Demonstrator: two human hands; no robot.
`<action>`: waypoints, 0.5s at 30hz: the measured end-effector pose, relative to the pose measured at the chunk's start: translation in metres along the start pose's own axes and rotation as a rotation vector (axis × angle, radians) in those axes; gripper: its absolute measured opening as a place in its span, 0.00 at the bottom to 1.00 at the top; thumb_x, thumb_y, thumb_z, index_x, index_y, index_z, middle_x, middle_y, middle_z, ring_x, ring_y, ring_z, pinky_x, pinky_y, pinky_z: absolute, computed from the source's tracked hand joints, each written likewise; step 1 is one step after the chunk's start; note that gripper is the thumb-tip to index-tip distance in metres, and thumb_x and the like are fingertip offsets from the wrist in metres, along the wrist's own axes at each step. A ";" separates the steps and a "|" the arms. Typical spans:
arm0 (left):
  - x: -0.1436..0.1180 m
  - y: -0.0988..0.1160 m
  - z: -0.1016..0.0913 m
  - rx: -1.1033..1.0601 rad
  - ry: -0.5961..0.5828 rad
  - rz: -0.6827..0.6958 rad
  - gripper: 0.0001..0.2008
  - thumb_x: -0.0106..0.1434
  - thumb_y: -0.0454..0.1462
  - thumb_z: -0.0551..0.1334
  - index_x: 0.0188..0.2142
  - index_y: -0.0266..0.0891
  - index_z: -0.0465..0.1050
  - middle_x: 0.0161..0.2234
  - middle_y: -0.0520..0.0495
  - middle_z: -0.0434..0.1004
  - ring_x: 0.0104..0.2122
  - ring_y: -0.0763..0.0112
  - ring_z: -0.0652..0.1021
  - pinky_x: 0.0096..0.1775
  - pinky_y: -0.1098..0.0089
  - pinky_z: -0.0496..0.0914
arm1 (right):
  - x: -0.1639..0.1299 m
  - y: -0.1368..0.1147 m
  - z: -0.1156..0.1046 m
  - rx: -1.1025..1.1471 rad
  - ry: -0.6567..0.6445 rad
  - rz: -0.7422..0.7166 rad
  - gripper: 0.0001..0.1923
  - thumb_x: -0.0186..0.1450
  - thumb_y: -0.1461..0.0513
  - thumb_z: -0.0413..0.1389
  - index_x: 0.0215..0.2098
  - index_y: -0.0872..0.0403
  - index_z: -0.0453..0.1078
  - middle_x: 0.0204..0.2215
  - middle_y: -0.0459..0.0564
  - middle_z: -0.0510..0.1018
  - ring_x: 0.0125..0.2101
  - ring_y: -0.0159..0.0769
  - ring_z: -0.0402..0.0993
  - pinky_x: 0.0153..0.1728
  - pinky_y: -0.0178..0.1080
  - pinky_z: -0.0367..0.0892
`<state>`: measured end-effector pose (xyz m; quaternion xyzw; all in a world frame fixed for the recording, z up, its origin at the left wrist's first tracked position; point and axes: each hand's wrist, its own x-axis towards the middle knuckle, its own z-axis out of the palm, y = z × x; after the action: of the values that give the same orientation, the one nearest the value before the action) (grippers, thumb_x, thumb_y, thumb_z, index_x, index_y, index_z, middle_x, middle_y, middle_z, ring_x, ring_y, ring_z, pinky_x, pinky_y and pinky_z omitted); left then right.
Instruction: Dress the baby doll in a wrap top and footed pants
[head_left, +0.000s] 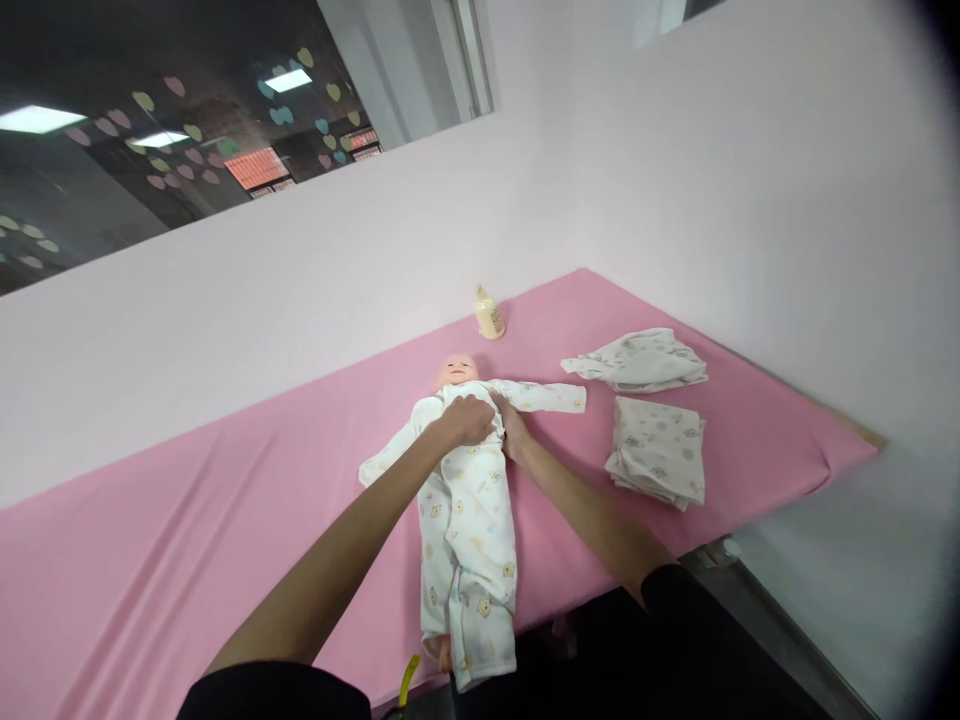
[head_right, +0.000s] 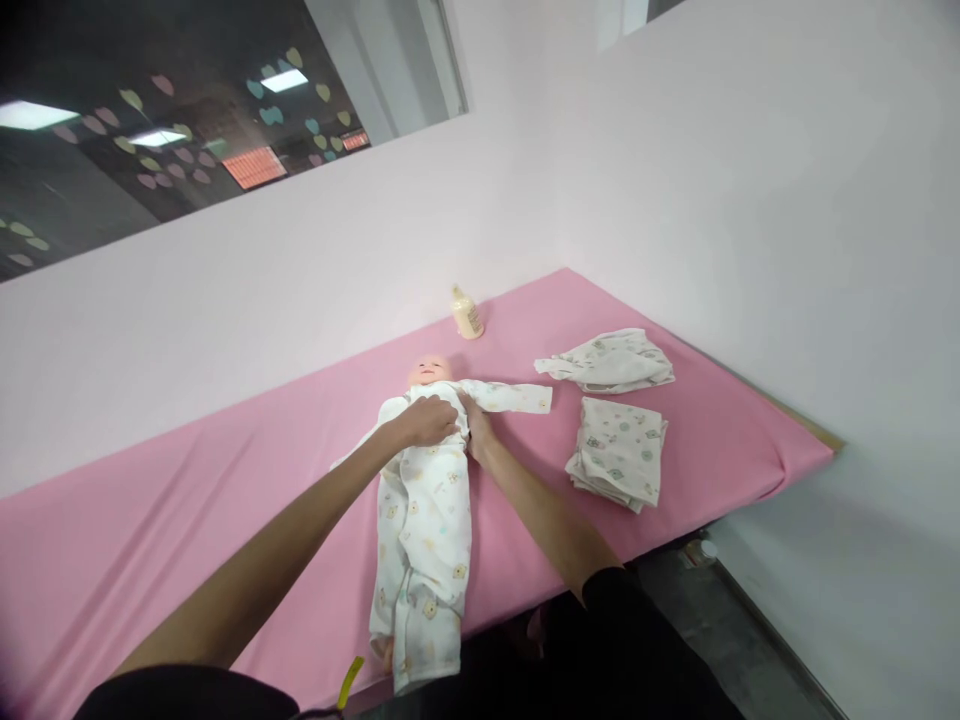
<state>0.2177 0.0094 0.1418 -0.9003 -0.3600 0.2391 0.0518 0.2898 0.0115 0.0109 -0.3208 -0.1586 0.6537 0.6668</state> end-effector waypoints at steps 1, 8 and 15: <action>0.000 0.001 0.003 0.023 0.048 -0.013 0.14 0.68 0.38 0.53 0.40 0.33 0.76 0.45 0.36 0.78 0.48 0.52 0.74 0.47 0.59 0.67 | 0.001 0.000 0.000 0.018 0.008 0.020 0.18 0.60 0.50 0.60 0.36 0.56 0.70 0.22 0.44 0.76 0.28 0.35 0.74 0.30 0.36 0.69; 0.011 -0.009 0.015 0.132 0.312 -0.112 0.17 0.65 0.24 0.48 0.46 0.29 0.72 0.48 0.30 0.72 0.51 0.51 0.71 0.48 0.58 0.64 | -0.005 -0.006 0.003 0.095 0.020 0.041 0.17 0.62 0.55 0.61 0.46 0.55 0.71 0.32 0.44 0.80 0.33 0.34 0.76 0.37 0.35 0.71; 0.018 -0.015 0.029 0.112 0.451 -0.158 0.14 0.67 0.27 0.49 0.42 0.33 0.72 0.45 0.34 0.74 0.47 0.52 0.72 0.45 0.60 0.65 | -0.012 -0.009 0.002 0.051 0.037 0.048 0.17 0.65 0.56 0.57 0.50 0.56 0.70 0.34 0.46 0.81 0.35 0.34 0.76 0.39 0.35 0.71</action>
<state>0.2061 0.0299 0.1135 -0.8958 -0.3947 0.0468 0.1991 0.2941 0.0012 0.0207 -0.3193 -0.1217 0.6674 0.6617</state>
